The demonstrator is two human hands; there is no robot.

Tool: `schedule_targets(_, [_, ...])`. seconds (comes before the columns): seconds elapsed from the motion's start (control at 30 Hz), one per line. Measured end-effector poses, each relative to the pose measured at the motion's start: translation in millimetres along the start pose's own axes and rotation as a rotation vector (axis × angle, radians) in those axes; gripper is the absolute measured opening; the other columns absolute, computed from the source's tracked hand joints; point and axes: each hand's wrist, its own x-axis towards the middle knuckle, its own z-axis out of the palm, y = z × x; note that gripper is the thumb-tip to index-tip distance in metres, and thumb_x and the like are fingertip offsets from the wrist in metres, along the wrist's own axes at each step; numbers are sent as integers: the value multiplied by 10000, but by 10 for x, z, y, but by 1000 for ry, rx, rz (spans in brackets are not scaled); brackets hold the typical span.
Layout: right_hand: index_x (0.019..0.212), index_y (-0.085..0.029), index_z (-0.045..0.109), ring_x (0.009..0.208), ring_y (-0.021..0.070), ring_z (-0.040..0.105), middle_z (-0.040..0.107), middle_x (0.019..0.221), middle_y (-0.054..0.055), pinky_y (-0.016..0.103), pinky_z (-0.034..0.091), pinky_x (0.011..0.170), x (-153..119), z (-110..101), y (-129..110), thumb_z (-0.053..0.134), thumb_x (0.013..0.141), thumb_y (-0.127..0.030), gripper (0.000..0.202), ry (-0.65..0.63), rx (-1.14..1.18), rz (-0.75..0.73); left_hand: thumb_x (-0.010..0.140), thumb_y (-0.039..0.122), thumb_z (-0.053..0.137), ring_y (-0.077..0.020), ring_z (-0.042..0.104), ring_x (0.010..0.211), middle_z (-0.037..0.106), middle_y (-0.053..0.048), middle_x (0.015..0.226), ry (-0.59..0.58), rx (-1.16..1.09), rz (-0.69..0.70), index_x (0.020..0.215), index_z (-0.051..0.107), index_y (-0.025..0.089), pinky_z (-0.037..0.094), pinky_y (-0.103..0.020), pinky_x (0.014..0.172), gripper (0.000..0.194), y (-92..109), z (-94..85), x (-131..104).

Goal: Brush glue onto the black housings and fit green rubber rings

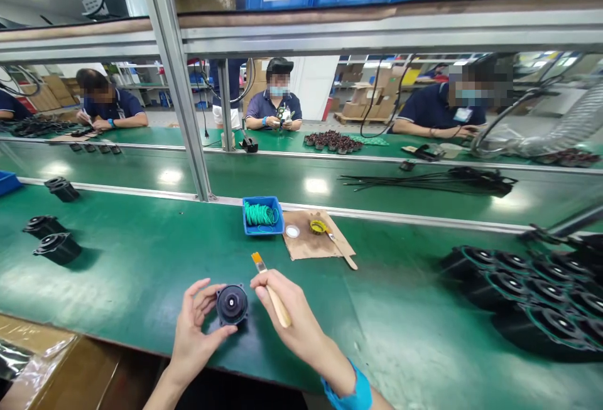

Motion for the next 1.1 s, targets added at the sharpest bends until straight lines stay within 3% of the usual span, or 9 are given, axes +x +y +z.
schedule_targets(0.2, [1057, -227, 580, 906, 153, 630, 649, 978, 36, 242, 474, 840, -86, -12, 26, 377, 1026, -270, 209, 27, -4, -16, 660, 158, 812, -260, 643, 1174, 671, -117, 1236, -51, 15, 68, 1269, 384, 244, 506, -438, 1034, 749, 5, 21, -76])
schedule_targets(0.4, [1000, -231, 575, 942, 163, 670, 692, 974, 45, 263, 495, 851, -168, -45, 30, 352, 1035, -295, 235, 17, 113, 73, 680, 180, 807, -262, 637, 1176, 652, -137, 1251, -79, -15, 11, 1284, 356, 233, 483, -457, 1053, 756, 52, -4, -97])
schedule_targets(0.53, [982, -238, 502, 1059, 188, 653, 672, 1152, 84, 308, 484, 917, -213, -77, -15, 498, 965, -274, 40, -32, 67, -12, 686, 184, 805, -260, 637, 1172, 650, -136, 1252, -96, -12, 32, 1291, 346, 234, 485, -457, 1049, 761, 65, 0, -102])
schedule_targets(0.67, [984, -253, 443, 1199, 213, 582, 605, 1289, 101, 343, 443, 995, -220, -80, -57, 654, 872, -271, 240, -147, -2, -71, 687, 183, 811, -255, 650, 1149, 658, -126, 1244, -119, 27, 89, 1297, 350, 239, 510, -443, 1023, 767, 90, 12, -116])
schedule_targets(0.83, [997, -249, 434, 1238, 247, 538, 555, 1341, 132, 360, 441, 999, -235, -29, -87, 777, 783, -401, 432, -203, -31, -55, 708, 181, 803, -256, 658, 1136, 664, -126, 1232, -120, 116, 204, 1318, 357, 243, 535, -437, 994, 757, 122, 11, -167])
schedule_targets(1.1, [989, -263, 411, 1141, 230, 601, 579, 1298, 117, 352, 474, 963, -314, -34, -290, 761, 794, -437, 437, -215, 130, -80, 748, 216, 789, -262, 647, 1158, 656, -125, 1244, -122, 102, 320, 1362, 316, 259, 526, -434, 1010, 776, 312, -20, -318])
